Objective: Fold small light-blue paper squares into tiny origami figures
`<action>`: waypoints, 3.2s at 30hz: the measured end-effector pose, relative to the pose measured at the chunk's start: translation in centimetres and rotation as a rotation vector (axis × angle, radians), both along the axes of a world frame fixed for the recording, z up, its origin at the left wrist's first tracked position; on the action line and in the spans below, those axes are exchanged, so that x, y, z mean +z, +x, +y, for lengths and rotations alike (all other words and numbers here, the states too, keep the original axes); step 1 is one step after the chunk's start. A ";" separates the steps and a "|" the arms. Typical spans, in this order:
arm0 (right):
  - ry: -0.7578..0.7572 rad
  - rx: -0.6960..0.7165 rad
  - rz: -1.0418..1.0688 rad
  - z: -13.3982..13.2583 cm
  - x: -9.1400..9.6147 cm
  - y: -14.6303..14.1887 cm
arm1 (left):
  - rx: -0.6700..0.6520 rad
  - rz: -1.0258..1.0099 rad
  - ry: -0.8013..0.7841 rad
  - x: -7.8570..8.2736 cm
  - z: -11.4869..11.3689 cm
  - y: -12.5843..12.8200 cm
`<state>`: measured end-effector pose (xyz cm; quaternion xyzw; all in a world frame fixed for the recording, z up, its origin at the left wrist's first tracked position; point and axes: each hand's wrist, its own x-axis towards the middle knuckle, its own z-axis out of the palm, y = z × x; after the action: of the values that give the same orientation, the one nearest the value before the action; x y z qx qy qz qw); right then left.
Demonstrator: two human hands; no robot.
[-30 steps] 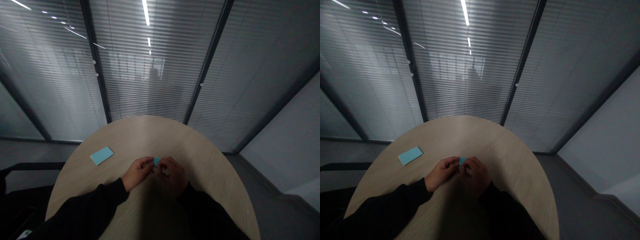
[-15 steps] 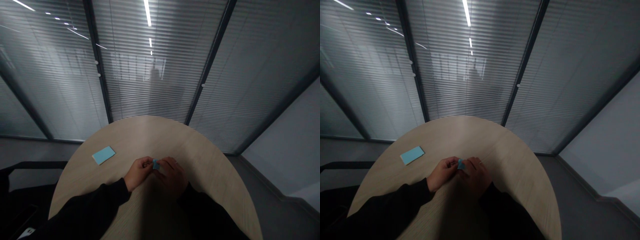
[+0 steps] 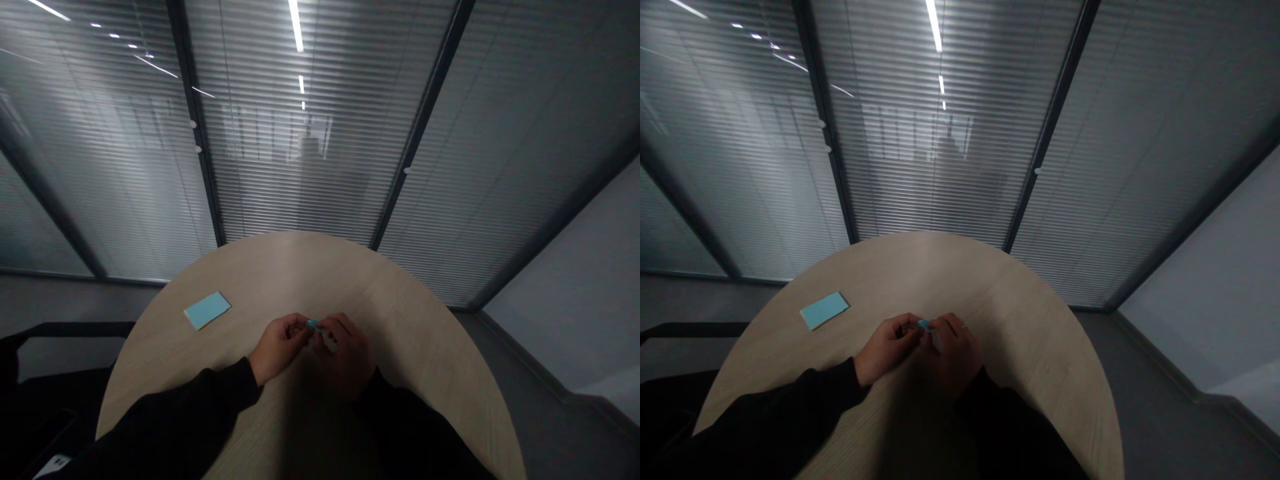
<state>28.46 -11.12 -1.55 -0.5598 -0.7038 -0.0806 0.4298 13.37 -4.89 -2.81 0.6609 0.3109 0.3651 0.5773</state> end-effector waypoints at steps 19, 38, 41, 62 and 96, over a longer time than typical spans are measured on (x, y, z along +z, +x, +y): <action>-0.105 -0.025 0.044 0.1 -0.4 0.5 | 0.063 0.166 0.182 0.3 -0.6 0.0; -0.252 0.057 0.373 0.2 -0.5 0.3 | 0.064 0.148 0.118 0.7 -0.6 0.0; -0.237 0.075 0.372 0.2 -0.4 0.2 | 0.081 0.160 0.127 0.5 -0.5 0.0; -0.259 0.100 0.419 0.3 -0.5 0.2 | 0.115 0.227 0.175 0.6 -0.5 0.0; -0.494 0.454 0.863 1.0 -0.5 2.4 | -0.120 -0.113 -0.250 1.4 0.5 -1.0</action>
<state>30.88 -10.13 -2.08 -0.4603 -0.5648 0.4190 0.5418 12.32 -4.37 -1.44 0.5796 0.2810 0.3248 0.6925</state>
